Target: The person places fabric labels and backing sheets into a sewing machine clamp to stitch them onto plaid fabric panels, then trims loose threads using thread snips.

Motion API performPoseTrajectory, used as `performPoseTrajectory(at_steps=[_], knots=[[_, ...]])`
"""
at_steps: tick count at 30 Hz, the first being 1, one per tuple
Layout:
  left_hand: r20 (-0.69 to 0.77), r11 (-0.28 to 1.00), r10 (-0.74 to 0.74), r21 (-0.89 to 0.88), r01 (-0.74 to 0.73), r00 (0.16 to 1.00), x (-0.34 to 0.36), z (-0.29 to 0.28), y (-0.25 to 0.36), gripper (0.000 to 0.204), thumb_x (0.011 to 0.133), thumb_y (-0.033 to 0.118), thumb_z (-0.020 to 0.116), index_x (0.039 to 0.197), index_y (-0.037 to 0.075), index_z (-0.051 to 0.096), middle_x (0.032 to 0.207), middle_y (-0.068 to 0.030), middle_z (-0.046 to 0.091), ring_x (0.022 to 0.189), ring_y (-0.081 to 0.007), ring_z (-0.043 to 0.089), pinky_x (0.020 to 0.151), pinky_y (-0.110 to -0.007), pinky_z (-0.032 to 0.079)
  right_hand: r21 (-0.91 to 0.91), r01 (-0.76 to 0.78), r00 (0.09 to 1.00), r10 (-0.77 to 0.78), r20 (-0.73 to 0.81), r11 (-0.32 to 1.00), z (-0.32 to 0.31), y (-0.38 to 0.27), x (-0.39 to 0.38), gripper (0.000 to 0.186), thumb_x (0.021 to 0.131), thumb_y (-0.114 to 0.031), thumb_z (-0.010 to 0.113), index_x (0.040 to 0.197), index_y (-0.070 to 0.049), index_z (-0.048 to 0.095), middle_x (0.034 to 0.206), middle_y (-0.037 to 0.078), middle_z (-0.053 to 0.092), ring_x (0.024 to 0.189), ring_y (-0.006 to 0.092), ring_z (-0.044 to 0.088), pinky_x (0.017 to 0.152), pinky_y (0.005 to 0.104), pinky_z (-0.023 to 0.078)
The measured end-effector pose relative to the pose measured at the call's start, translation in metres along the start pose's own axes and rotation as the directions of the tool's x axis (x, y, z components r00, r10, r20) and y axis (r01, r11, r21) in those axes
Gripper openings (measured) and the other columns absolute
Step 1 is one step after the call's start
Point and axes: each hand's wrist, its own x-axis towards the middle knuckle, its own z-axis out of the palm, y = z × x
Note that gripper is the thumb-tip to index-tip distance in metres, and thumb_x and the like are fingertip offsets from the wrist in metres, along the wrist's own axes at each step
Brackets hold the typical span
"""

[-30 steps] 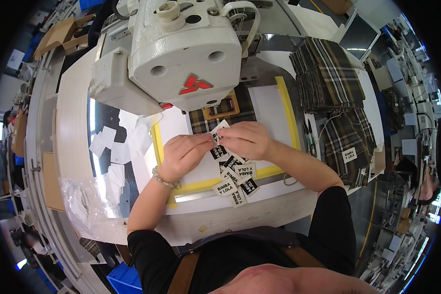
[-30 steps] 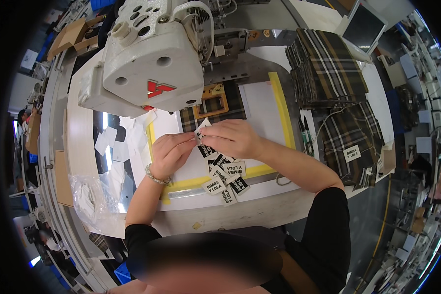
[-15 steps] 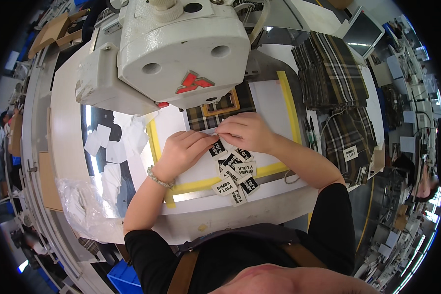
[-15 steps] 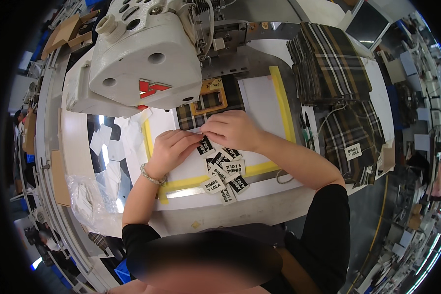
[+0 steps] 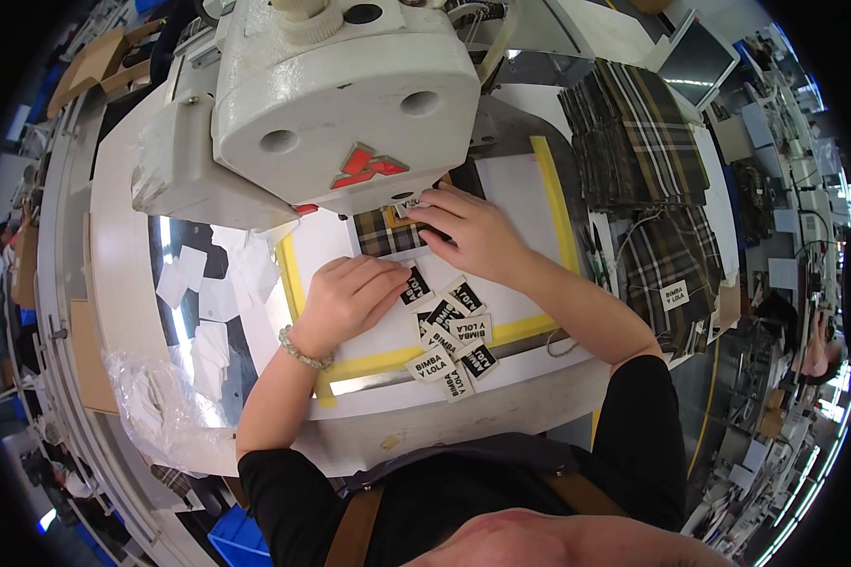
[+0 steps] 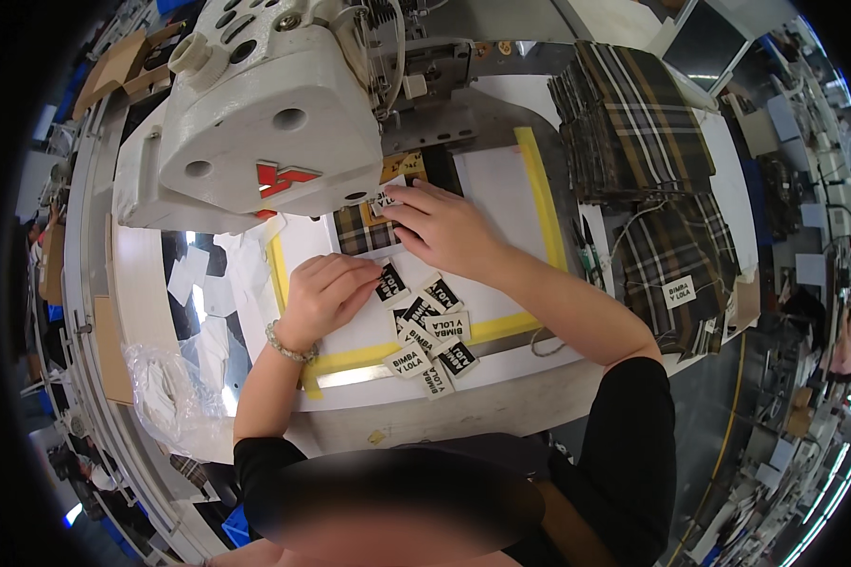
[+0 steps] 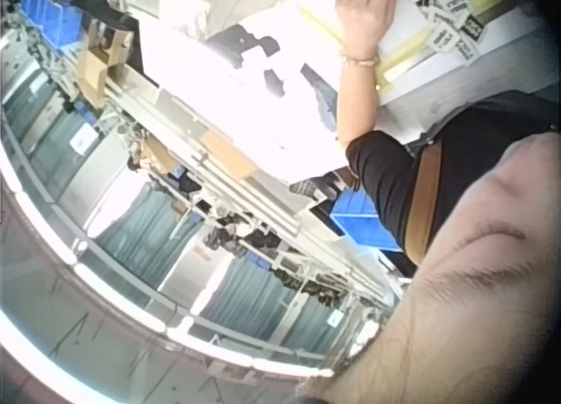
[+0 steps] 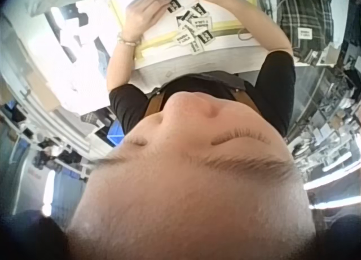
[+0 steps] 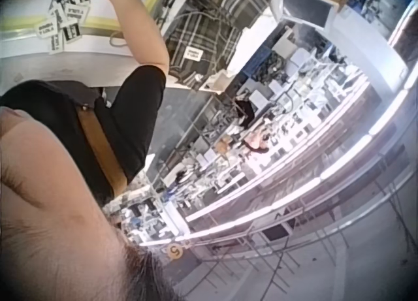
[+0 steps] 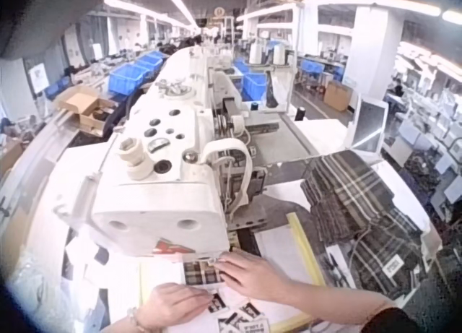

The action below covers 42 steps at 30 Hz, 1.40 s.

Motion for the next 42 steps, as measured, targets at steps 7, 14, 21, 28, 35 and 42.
performPoseTrajectory(at_steps=[7, 14, 21, 28, 35, 42], knots=[[-0.007, 0.994, -0.074, 0.087, 0.074, 0.997, 0.002, -0.001, -0.007, 0.023, 0.074, 0.01, 0.076, 0.096, 0.008, 0.068, 0.1, -0.0035, 0.067, 0.091, -0.0205, 0.065, 0.077, -0.034, 0.051, -0.106, 0.038, 0.998, -0.032, 0.056, 0.994, 0.0, -0.002, 0.003, 0.033, 0.08, -0.01, 0.07, 0.113, -0.006, 0.065, 0.116, 0.01, 0.063, 0.106, 0.0309, 0.063, 0.101, 0.0412, 0.049], [0.173, 0.96, -0.095, 0.275, 0.044, 0.98, 0.01, 0.006, -0.006, 0.04, 0.083, 0.026, 0.07, 0.118, 0.009, 0.062, 0.131, -0.0079, 0.058, 0.123, -0.0234, 0.053, 0.102, -0.04, 0.04, -0.153, 0.083, 0.996, -0.076, 0.049, 0.985, 0.002, -0.005, 0.0, 0.034, 0.081, -0.011, 0.069, 0.113, -0.004, 0.065, 0.117, 0.01, 0.063, 0.106, 0.0295, 0.063, 0.1, 0.0403, 0.05], [0.219, 0.947, -0.195, 0.295, 0.125, 0.956, 0.005, 0.006, -0.007, 0.048, 0.086, 0.032, 0.066, 0.126, 0.009, 0.056, 0.14, -0.0085, 0.052, 0.129, -0.0247, 0.047, 0.106, -0.046, 0.034, -0.136, 0.073, 0.997, -0.068, 0.036, 0.988, 0.001, -0.006, -0.004, 0.033, 0.081, -0.013, 0.07, 0.113, -0.006, 0.066, 0.12, 0.008, 0.064, 0.105, 0.0257, 0.064, 0.098, 0.0397, 0.05], [0.222, 0.968, -0.204, 0.189, 0.163, 0.953, 0.007, 0.005, -0.008, 0.048, 0.086, 0.03, 0.066, 0.129, 0.01, 0.055, 0.141, -0.009, 0.051, 0.129, -0.026, 0.047, 0.105, -0.046, 0.035, -0.066, 0.065, 0.985, -0.054, 0.162, 0.996, -0.009, 0.002, -0.007, 0.035, 0.085, -0.019, 0.067, 0.118, -0.008, 0.063, 0.125, 0.007, 0.061, 0.114, 0.0224, 0.058, 0.109, 0.0424, 0.035], [0.177, 0.951, -0.239, 0.242, 0.193, 0.955, 0.008, 0.012, -0.008, 0.046, 0.084, 0.03, 0.067, 0.124, 0.012, 0.056, 0.137, -0.0056, 0.054, 0.124, -0.0241, 0.05, 0.101, -0.044, 0.034, -0.057, 0.073, 0.982, -0.062, 0.176, 0.996, -0.01, 0.003, -0.004, 0.037, 0.085, -0.019, 0.067, 0.119, -0.007, 0.063, 0.125, 0.008, 0.061, 0.115, 0.0238, 0.058, 0.11, 0.043, 0.034], [0.157, 0.946, -0.26, 0.241, 0.218, 0.953, 0.014, 0.018, -0.006, 0.046, 0.082, 0.032, 0.067, 0.122, 0.013, 0.056, 0.134, -0.0035, 0.055, 0.122, -0.0217, 0.048, 0.097, -0.043, 0.034, -0.045, 0.051, 0.982, -0.041, 0.185, 0.998, -0.01, 0.005, -0.005, 0.038, 0.084, -0.02, 0.068, 0.119, -0.007, 0.062, 0.125, 0.008, 0.061, 0.115, 0.025, 0.057, 0.11, 0.0431, 0.034]])
